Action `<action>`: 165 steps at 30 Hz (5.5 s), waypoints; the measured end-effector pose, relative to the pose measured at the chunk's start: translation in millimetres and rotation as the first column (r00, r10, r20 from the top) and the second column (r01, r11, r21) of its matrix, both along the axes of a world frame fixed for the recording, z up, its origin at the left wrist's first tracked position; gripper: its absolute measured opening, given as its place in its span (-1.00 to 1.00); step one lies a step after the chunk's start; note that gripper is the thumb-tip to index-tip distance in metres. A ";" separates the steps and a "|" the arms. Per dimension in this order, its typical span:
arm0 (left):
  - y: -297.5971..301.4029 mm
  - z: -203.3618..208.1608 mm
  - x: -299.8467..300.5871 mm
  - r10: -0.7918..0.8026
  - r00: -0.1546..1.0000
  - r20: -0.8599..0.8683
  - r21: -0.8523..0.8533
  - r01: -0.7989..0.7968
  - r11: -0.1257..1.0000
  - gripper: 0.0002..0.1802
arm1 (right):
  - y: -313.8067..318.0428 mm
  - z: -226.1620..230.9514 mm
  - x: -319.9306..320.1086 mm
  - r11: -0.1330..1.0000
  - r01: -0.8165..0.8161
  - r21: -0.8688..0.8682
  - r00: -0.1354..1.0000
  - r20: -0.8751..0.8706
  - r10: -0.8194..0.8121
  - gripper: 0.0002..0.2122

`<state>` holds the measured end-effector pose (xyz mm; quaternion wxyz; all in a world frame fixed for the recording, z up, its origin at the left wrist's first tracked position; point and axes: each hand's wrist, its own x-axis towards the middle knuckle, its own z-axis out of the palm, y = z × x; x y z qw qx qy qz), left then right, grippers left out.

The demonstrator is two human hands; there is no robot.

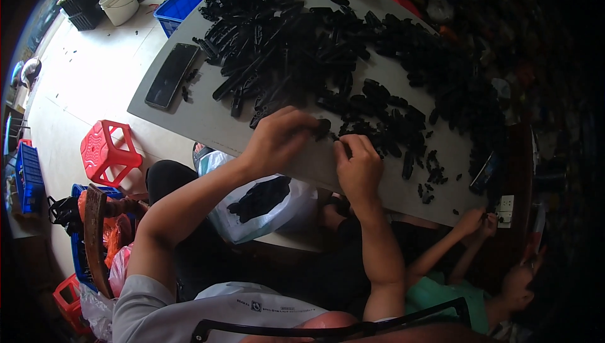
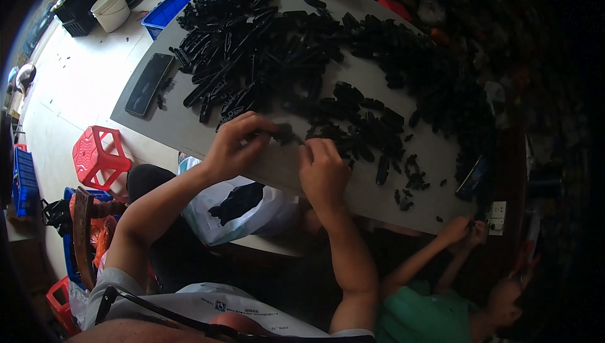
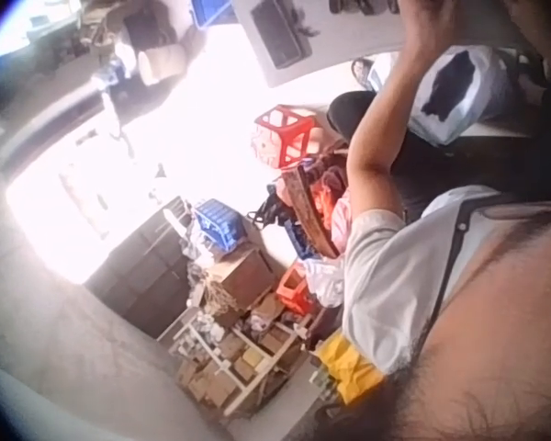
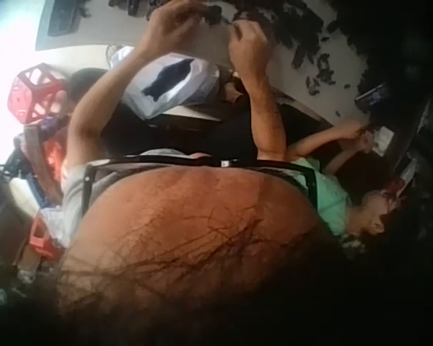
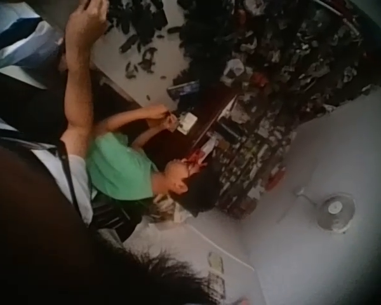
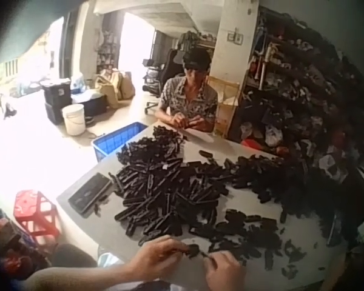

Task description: The person assembles black plastic components by fitting small plastic pieces into larger plastic parts by hand, placing the assembled pieces into a bag and arranging parts on the table.

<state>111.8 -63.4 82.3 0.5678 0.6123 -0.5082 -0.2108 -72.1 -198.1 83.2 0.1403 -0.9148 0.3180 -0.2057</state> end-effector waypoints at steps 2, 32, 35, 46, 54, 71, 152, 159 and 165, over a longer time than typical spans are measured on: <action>2.5 1.9 -2.5 -0.040 0.957 -0.286 0.036 0.052 0.998 -0.72 | -5.6 -4.2 -4.7 0.994 -0.007 0.109 0.973 0.232 -0.018 -0.90; 11.0 -1.1 -1.2 -0.268 0.624 -0.734 0.016 0.410 0.912 -0.58 | 27.5 41.2 2.7 0.937 -0.335 0.096 0.864 0.429 0.265 -0.84; 12.7 -2.4 0.2 -0.268 0.616 -0.741 0.018 0.418 0.908 -0.56 | 27.8 42.3 2.1 0.940 -0.328 0.095 0.885 0.379 0.271 -0.84; 18.6 -1.6 -0.8 -0.284 0.588 -0.758 0.021 0.457 0.889 -0.56 | 25.6 36.9 1.8 0.925 -0.370 0.087 0.877 0.361 0.317 -0.86; 16.3 -5.6 -0.8 -0.319 0.579 -0.750 -0.002 0.480 0.877 -0.54 | 25.8 31.9 -2.3 0.918 -0.397 0.006 0.850 0.380 0.365 -0.85; 25.2 -13.7 -4.6 -0.363 0.654 -0.663 -0.020 0.470 0.882 -0.71 | 17.7 32.8 -3.8 0.408 -0.244 0.880 0.968 0.193 0.161 -0.80; 26.8 -10.0 -8.6 -0.287 0.744 -0.603 0.062 0.403 0.913 -0.63 | 35.6 52.4 -3.4 0.910 -0.384 0.155 0.905 0.257 0.338 -0.86; 26.1 -6.7 -16.5 -0.227 0.878 -0.422 0.112 0.299 0.948 -0.61 | 46.9 48.4 -1.7 0.550 -0.297 0.781 0.910 0.405 -0.084 -0.89; 26.2 -4.4 -18.0 -0.214 0.925 -0.315 0.146 0.270 0.952 -0.62 | 42.5 41.6 -1.3 0.497 -0.255 0.829 0.937 0.338 -0.083 -0.91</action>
